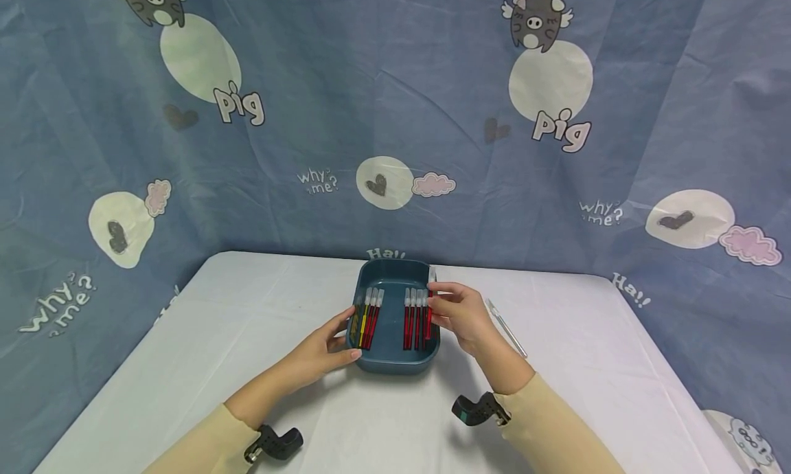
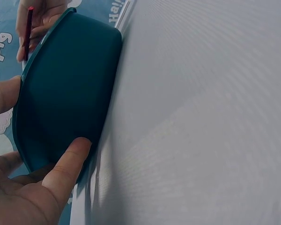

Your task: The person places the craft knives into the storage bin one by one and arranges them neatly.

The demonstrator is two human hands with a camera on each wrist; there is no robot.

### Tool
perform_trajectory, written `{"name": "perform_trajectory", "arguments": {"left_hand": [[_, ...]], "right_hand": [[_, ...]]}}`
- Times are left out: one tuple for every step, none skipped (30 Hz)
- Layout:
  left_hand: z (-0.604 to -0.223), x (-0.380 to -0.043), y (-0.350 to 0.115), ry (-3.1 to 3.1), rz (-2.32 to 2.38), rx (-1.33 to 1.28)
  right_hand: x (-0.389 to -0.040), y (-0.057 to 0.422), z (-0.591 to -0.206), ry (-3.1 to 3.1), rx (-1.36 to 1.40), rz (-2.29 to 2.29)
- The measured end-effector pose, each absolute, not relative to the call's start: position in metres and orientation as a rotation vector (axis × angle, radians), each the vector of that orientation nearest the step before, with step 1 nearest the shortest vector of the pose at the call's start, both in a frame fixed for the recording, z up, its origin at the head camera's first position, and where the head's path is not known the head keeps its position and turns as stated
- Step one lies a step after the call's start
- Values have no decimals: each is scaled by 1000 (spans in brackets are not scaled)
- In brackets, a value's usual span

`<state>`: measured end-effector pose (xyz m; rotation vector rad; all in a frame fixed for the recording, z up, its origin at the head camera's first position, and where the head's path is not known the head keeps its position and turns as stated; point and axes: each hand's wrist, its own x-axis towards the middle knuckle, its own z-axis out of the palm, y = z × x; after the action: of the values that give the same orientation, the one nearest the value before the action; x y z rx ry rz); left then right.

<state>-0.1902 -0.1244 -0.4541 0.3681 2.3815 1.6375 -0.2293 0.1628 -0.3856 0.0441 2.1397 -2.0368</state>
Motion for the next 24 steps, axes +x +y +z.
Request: {"name": "perform_trajectory", "arguments": {"left_hand": [[-454,-190,-124,2383,1636,366],[-454,-190,-124,2384,1636,367],[-454,-190,-124,2384,1637,366],[-454,-190,-124,2385,1636,364],[-454,-190,-124,2385,1636,363],[-454,-190,-123,2385,1636,362],[-454,-190,-123,2385,1635,362],[-454,-190,-123,2386,1634,361],[-454,-190,-123,2385,1634,360],[-453,-190,-123,2384,1634,359],[-453,-190,-123,2382,1634,359],[-453,-190,-122,2381,1635,358],[-453,-190,-122,2380,1636,356],[-453,-190,-122,2380,1635,353],[-453,-190,-122,2381,1633,351],[-453,-190,-122,2379,1634,349],[-453,-190,-122,2378,1634,346],[-453,-189,-122,2378,1635,343],[-453,-189,-122,2377,1636,340],[-452,-189,-122,2377,1635,336],[-452,-189,-122,2375,1637,335],[-452,-189,-122,2376,1638,334],[-452,-189,-122,2379,1634,331],[-452,-189,-122,2382,1631,331]], "right_hand": [[-230,160,-386,2143,41,-2033],[-230,158,-387,2142,38,-2035],[-231,155,-387,2143,33,-2034],[-232,153,-388,2144,27,-2033],[-233,151,-389,2146,17,-2027],[-234,149,-390,2149,15,-2022],[-234,146,-391,2149,11,-2019],[-235,144,-391,2144,10,-2020],[-236,141,-392,2139,9,-2018],[-236,139,-393,2135,11,-2015],[-237,137,-393,2129,15,-2016],[-237,134,-394,2122,20,-2019],[-238,132,-395,2115,24,-2021],[-238,130,-396,2110,26,-2022],[-238,128,-397,2104,27,-2025],[-239,125,-398,2099,24,-2029],[-239,123,-399,2094,17,-2035],[-240,121,-400,2089,7,-2038],[-240,119,-401,2081,2,-2046],[-241,116,-402,2074,-2,-2054],[-241,114,-403,2069,-3,-2059],[-242,112,-404,2066,-4,-2062],[-243,110,-406,2064,-1,-2065],[-244,108,-408,2060,7,-2067]]}}
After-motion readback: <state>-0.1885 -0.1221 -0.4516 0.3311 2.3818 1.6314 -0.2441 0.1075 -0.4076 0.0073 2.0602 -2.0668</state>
